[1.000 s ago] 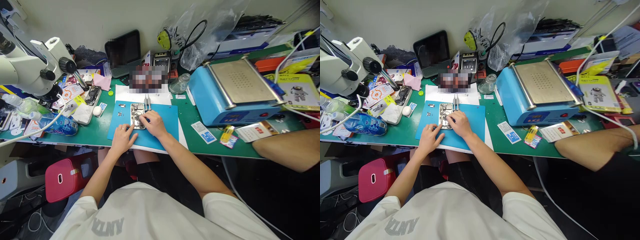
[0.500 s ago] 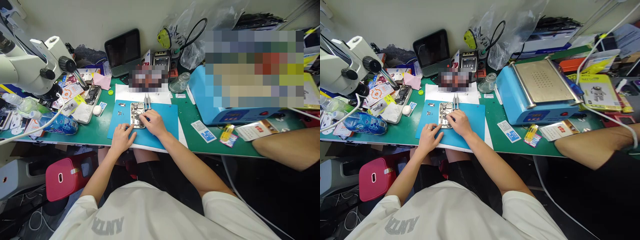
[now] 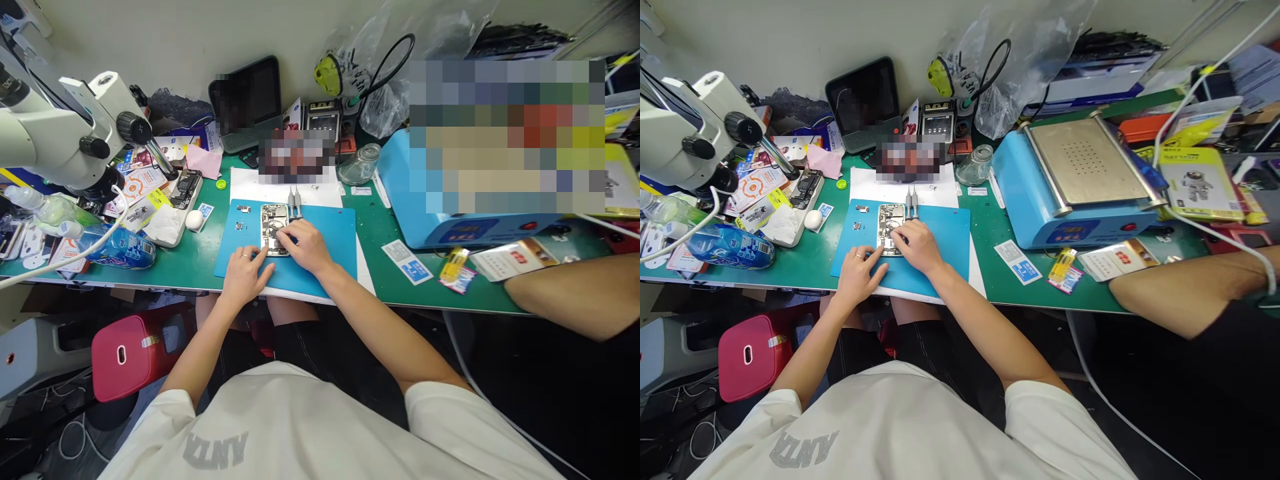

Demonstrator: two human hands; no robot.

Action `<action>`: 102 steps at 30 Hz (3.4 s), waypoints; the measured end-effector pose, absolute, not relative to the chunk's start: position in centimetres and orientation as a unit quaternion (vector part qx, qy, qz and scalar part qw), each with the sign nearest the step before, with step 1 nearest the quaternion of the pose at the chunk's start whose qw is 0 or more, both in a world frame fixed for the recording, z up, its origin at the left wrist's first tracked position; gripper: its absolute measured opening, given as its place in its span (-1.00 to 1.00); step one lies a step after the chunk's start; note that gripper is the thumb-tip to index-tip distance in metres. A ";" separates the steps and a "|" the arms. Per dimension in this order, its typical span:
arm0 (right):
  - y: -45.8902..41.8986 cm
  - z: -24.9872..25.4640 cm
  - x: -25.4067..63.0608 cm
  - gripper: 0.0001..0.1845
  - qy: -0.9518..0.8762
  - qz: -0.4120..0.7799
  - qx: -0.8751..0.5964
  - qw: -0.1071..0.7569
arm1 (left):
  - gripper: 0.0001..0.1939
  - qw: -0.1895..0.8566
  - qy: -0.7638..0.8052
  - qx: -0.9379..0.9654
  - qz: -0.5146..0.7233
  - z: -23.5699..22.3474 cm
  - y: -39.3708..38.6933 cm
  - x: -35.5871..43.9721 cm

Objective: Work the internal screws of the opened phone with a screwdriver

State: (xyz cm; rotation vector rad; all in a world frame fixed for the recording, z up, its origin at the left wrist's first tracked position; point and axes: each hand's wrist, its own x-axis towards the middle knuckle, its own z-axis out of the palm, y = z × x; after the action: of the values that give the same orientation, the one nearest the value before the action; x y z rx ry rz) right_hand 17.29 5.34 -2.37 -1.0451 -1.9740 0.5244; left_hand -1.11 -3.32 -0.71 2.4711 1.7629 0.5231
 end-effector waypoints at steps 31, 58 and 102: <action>5.7 -2.2 17.2 -0.69 -0.793 0.200 -0.424 0.388 | -0.62 0.003 0.578 0.791 0.202 -0.7 -3.6 -0.9; 7.8 3.7 22.9 -0.33 -0.798 0.326 -0.505 -0.034 | -0.40 0.106 0.553 0.825 0.046 3.3 -2.3 -0.9; 9.1 -1.4 22.5 -0.31 -0.806 0.049 -0.325 0.492 | -0.54 0.101 0.586 0.777 0.208 -0.1 -2.3 -1.3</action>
State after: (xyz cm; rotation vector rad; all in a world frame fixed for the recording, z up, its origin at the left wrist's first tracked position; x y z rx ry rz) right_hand 22.47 9.12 -1.42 -0.7888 -1.9575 0.1197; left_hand -1.34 -2.33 -0.12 2.2947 1.7300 0.6158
